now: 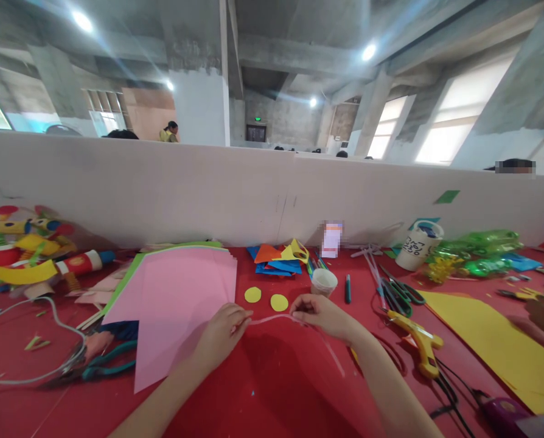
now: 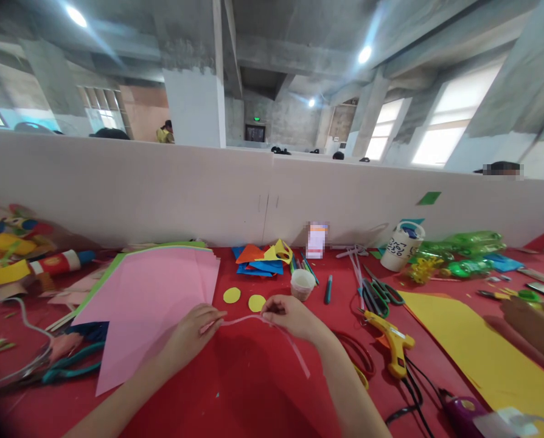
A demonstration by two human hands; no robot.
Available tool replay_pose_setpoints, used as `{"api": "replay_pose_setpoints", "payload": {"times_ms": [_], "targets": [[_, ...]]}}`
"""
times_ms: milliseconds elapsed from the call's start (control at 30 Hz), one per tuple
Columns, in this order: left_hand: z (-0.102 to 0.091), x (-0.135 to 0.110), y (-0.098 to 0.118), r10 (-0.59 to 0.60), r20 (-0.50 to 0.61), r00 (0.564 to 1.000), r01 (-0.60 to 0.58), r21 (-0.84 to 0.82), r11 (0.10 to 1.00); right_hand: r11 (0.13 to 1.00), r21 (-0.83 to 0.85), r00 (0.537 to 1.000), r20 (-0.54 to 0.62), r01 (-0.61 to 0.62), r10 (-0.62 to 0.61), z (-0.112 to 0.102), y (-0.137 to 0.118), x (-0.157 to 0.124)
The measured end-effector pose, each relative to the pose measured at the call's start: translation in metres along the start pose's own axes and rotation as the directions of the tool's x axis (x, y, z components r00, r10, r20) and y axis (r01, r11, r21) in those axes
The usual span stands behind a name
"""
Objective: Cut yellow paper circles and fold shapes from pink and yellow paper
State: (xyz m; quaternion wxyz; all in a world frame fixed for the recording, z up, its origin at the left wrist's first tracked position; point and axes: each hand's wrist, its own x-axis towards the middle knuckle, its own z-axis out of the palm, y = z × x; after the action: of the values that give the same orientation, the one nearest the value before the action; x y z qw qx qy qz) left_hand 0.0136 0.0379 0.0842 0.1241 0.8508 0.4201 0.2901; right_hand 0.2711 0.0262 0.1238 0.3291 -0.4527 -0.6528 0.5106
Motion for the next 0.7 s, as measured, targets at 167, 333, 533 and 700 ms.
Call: {"api": "replay_pose_setpoints", "payload": {"times_ms": [167, 333, 533, 700], "targets": [[0.0, -0.002, 0.001, 0.021, 0.112, 0.994, -0.016, -0.045, 0.999, 0.996, 0.084, 1.0, 0.001, -0.021, 0.021, -0.009, -0.002, -0.002], [0.004, -0.001, 0.0, -0.027, 0.066, 0.997, 0.025, 0.036, 0.999, 0.984, 0.174, 0.999, 0.033, -0.045, 0.04, -0.01, -0.008, -0.005], [0.004, 0.001, 0.003, -0.034, 0.019, 0.999, 0.034, 0.003, 0.999, 0.996, -0.09, 0.998, -0.062, 0.001, -0.007, -0.009, -0.011, -0.005], [0.003, 0.003, 0.014, -0.053, 0.075, 0.996, 0.054, -0.008, 0.999, 0.872, -0.483, 0.924, -0.29, 0.083, -0.248, 0.02, -0.017, -0.001]]}}
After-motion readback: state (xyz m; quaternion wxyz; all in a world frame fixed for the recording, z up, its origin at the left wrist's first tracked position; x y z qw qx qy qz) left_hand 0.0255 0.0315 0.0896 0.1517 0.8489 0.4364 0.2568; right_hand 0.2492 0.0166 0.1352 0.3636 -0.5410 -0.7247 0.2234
